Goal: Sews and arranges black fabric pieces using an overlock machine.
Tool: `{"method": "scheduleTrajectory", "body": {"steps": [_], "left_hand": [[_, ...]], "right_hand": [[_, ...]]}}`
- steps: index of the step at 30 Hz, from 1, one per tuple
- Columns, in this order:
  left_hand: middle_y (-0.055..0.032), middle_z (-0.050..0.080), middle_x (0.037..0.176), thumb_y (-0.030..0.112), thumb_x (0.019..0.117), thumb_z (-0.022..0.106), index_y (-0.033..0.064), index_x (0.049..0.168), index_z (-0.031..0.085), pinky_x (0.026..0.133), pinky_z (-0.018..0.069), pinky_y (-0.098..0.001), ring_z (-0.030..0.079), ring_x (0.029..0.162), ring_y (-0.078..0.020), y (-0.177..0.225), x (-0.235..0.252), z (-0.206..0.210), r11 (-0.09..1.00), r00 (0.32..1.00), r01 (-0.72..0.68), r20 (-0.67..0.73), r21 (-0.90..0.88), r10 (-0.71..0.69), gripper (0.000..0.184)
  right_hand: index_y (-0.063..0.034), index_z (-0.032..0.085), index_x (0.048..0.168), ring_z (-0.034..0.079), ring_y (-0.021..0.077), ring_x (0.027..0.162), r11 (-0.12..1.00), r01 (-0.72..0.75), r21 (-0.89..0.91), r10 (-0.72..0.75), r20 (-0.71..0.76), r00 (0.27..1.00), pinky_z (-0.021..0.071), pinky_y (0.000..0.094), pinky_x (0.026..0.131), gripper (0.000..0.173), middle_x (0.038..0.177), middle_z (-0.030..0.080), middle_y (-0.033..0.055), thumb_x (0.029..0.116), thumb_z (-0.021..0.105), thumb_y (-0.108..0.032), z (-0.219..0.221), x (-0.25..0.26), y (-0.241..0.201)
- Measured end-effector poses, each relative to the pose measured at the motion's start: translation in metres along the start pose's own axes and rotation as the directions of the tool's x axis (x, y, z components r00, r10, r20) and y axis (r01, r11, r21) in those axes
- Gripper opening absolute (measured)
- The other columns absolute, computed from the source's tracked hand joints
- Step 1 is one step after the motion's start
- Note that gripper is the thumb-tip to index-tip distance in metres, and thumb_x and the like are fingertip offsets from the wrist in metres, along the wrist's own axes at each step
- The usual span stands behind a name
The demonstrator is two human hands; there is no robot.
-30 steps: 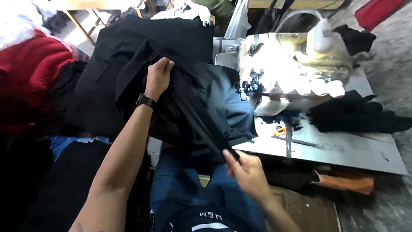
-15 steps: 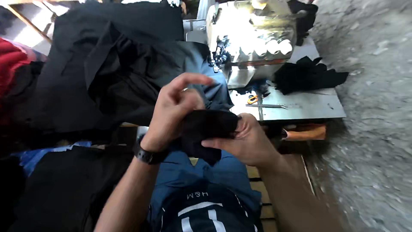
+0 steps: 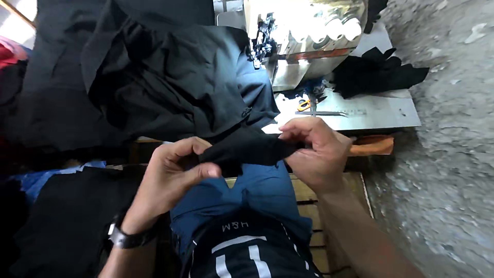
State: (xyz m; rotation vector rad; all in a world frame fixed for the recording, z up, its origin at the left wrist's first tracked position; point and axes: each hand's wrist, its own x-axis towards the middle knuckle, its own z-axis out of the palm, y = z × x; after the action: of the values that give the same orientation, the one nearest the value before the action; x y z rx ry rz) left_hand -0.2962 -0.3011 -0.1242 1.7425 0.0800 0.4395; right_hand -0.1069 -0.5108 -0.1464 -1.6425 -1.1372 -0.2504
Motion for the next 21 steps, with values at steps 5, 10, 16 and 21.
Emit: {"method": "scheduleTrajectory", "body": {"steps": [5, 10, 16, 21], "left_hand": [[0.0122, 0.067, 0.078, 0.040, 0.0954, 0.072, 0.0196, 0.088, 0.071, 0.063, 0.0521, -0.0127, 0.062, 0.070, 0.0043, 0.008, -0.001, -0.012, 0.994, 0.986, 0.109, 0.126, 0.011, -0.109, 0.022], [0.0057, 0.065, 0.076, 0.021, 0.0933, 0.075, 0.0153, 0.083, 0.066, 0.062, 0.0539, -0.0168, 0.062, 0.068, -0.0014, 0.011, 0.007, -0.002, 0.973, 0.994, 0.098, 0.073, -0.208, -0.085, 0.015], [0.0038, 0.071, 0.092, 0.005, 0.0867, 0.076, 0.0168, 0.112, 0.059, 0.068, 0.0606, -0.0203, 0.069, 0.077, -0.0060, 0.037, 0.009, -0.010, 0.996, 0.996, 0.086, 0.031, 0.015, -0.086, 0.033], [0.0081, 0.068, 0.094, 0.008, 0.0986, 0.052, 0.0157, 0.103, 0.072, 0.072, 0.0553, -0.0190, 0.065, 0.085, -0.0001, 0.051, 0.015, -0.008, 0.710, 0.984, -0.156, 0.171, 0.686, 0.050, 0.022]], "right_hand": [[-0.0029, 0.060, 0.084, 0.067, 0.0211, 0.106, 0.973, 0.210, -0.092, -0.196, 0.143, 0.970, 0.0570, 0.0296, 0.090, 0.016, 0.104, 0.070, 0.0149, 0.0835, 0.075, -0.009, -0.015, 0.022, -0.005], [-0.0126, 0.044, 0.104, 0.051, 0.0192, 0.139, 0.841, -0.208, 0.499, -0.040, 0.441, 0.896, 0.0495, 0.0369, 0.111, 0.003, 0.142, 0.056, 0.0073, 0.1021, 0.045, -0.011, -0.006, 0.015, -0.008], [-0.0129, 0.052, 0.091, 0.059, 0.0055, 0.102, 0.933, -0.217, 0.288, 0.057, 0.476, 0.877, 0.0546, 0.0182, 0.081, 0.025, 0.105, 0.058, -0.0002, 0.0776, 0.070, -0.003, -0.018, 0.022, -0.017], [-0.0216, 0.072, 0.084, 0.058, 0.0162, 0.106, 0.984, 0.008, -0.176, 0.068, 0.419, 0.906, 0.0444, 0.0374, 0.087, 0.008, 0.110, 0.067, -0.0018, 0.0790, 0.076, -0.026, -0.019, 0.028, -0.020]]}}
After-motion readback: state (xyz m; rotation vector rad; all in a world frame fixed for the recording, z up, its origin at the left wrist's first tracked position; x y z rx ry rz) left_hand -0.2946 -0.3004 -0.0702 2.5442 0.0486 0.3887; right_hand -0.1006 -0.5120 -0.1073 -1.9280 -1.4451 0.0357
